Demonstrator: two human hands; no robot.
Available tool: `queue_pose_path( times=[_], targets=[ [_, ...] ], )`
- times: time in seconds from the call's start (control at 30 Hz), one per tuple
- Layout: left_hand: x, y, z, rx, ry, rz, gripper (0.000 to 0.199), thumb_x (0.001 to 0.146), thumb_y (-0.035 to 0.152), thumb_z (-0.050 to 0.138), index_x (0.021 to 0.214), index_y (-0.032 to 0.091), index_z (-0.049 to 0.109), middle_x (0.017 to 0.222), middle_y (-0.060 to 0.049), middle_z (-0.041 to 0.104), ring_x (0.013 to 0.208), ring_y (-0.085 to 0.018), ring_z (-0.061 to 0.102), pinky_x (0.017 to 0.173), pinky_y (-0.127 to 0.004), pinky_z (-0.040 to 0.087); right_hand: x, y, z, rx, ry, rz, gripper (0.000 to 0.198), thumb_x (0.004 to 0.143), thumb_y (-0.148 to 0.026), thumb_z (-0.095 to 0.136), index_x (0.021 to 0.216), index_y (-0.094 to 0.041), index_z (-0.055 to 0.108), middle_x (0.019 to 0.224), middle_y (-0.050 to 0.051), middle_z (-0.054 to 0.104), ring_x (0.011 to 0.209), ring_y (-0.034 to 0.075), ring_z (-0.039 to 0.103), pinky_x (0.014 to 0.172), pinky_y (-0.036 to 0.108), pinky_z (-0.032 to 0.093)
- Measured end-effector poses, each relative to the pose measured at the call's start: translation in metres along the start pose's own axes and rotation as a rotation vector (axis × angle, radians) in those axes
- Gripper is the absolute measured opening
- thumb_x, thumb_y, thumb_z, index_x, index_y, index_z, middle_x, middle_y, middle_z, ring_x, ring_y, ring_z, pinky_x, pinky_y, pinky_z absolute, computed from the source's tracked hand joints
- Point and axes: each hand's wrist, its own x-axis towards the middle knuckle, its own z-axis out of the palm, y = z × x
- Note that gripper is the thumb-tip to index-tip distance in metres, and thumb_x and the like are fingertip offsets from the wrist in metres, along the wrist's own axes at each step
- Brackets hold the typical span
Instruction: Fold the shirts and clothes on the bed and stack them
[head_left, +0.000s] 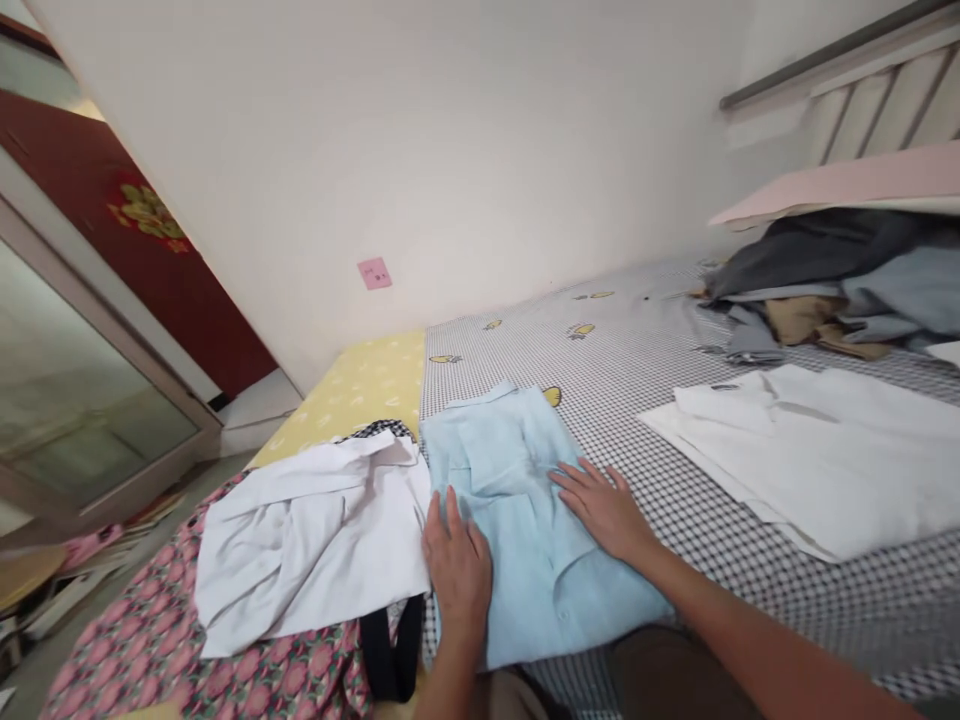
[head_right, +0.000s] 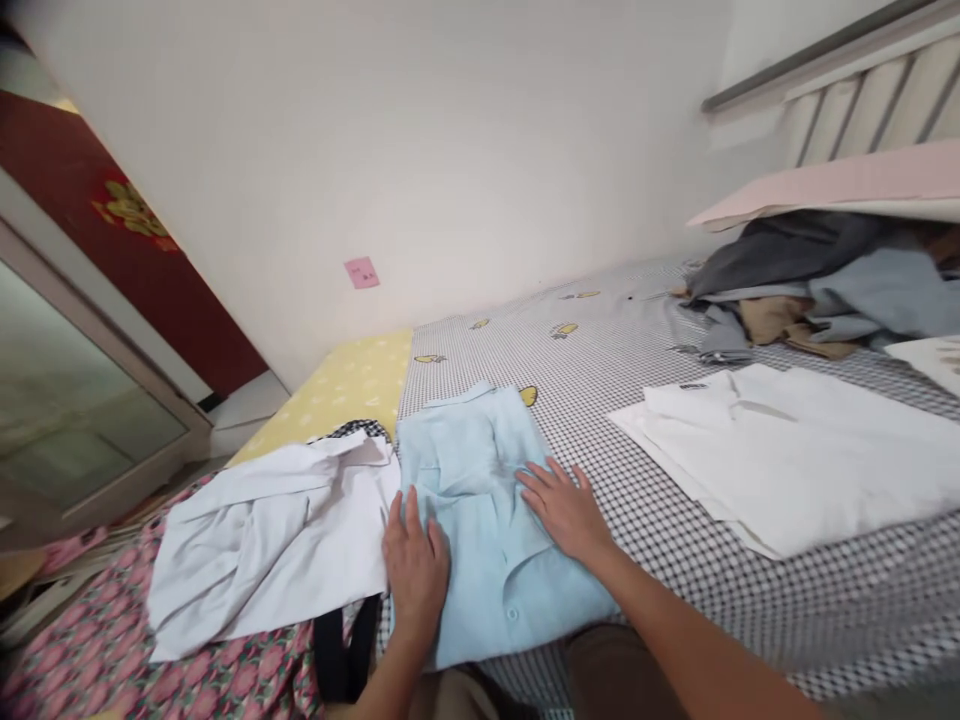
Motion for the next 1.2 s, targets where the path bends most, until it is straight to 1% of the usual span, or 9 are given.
queue_pose_path(
  times=[0.07,0.17,0.3,0.57,0.77,0.87,0.97,1.13,1.2],
  targets=[
    [-0.004,-0.003,0.002,-0.038,-0.049,0.142,0.054,0.096,0.013,0.044,0.149,0.02,0.051,0.153,-0.018,0.052,0.144,-0.028,0.046,0.116,-0.049,0.042,0.0,0.0,-0.001,0.008,0.006,-0.001,0.046,0.106,-0.043,0.033,0.142,-0.039,0.06,0.152,0.001,0.057,0.148,0.031,0.04,0.117,0.063,0.026],
    [-0.002,-0.002,0.003,-0.044,-0.346,0.337,0.064,0.092,0.007,0.042,0.149,0.033,0.05,0.157,-0.005,0.052,0.148,-0.023,0.042,0.119,-0.05,0.039,0.0,0.0,-0.001,0.01,0.001,-0.014,0.046,0.106,-0.043,0.033,0.143,-0.039,0.059,0.152,0.001,0.057,0.148,0.032,0.039,0.117,0.063,0.026],
    [0.01,0.004,0.0,-0.004,-0.557,0.314,0.069,0.092,0.007,0.036,0.155,0.034,0.041,0.164,0.0,0.041,0.152,-0.021,0.036,0.123,-0.054,0.034,0.001,0.001,0.003,0.016,0.025,-0.017,0.045,0.106,-0.043,0.033,0.142,-0.039,0.06,0.151,0.001,0.058,0.146,0.032,0.041,0.116,0.063,0.026],
    [0.014,0.011,-0.006,0.057,-0.591,0.307,0.068,0.094,0.006,0.03,0.156,0.03,0.039,0.165,-0.004,0.038,0.153,-0.022,0.035,0.123,-0.055,0.03,0.002,-0.006,-0.01,0.043,0.021,0.021,0.043,0.106,-0.037,0.037,0.14,-0.037,0.062,0.151,0.002,0.058,0.145,0.031,0.042,0.117,0.062,0.025],
    [0.031,0.006,-0.005,-0.161,-0.667,0.191,0.052,0.098,0.019,0.035,0.145,0.027,0.055,0.159,-0.008,0.049,0.148,-0.023,0.041,0.121,-0.053,0.033,0.003,-0.005,-0.012,0.082,0.037,0.04,0.043,0.104,-0.033,0.04,0.142,-0.038,0.061,0.152,0.001,0.057,0.147,0.031,0.04,0.119,0.061,0.021],
    [0.038,0.019,-0.018,-0.35,-0.533,0.173,0.045,0.102,0.034,0.037,0.138,0.023,0.06,0.154,-0.012,0.053,0.143,-0.024,0.048,0.117,-0.049,0.04,0.002,-0.004,-0.01,0.09,0.034,0.044,0.043,0.104,-0.034,0.04,0.142,-0.039,0.06,0.152,0.0,0.057,0.147,0.029,0.039,0.12,0.061,0.02],
    [0.035,0.044,-0.032,-0.424,-0.417,0.292,0.046,0.102,0.039,0.04,0.142,0.023,0.057,0.156,-0.013,0.051,0.144,-0.025,0.046,0.117,-0.05,0.04,0.002,-0.003,-0.009,0.091,0.032,0.039,0.043,0.105,-0.036,0.04,0.143,-0.038,0.059,0.153,0.0,0.056,0.148,0.029,0.038,0.12,0.061,0.02],
    [0.014,0.077,-0.035,-0.301,-0.61,0.446,0.07,0.09,0.033,0.061,0.156,0.027,0.038,0.165,-0.013,0.038,0.15,-0.03,0.037,0.12,-0.059,0.032,0.004,0.001,-0.008,0.162,0.034,0.059,0.043,0.106,-0.044,0.038,0.141,-0.037,0.061,0.152,0.001,0.057,0.148,0.027,0.039,0.121,0.059,0.021],
    [0.01,0.081,-0.031,-0.289,-0.669,0.405,0.078,0.087,0.022,0.058,0.159,0.024,0.03,0.16,-0.015,0.046,0.145,-0.029,0.044,0.12,-0.058,0.031,0.005,0.005,-0.008,0.238,0.037,0.076,0.044,0.106,-0.044,0.035,0.14,-0.037,0.062,0.15,0.0,0.059,0.148,0.026,0.04,0.121,0.058,0.021]
  ],
)
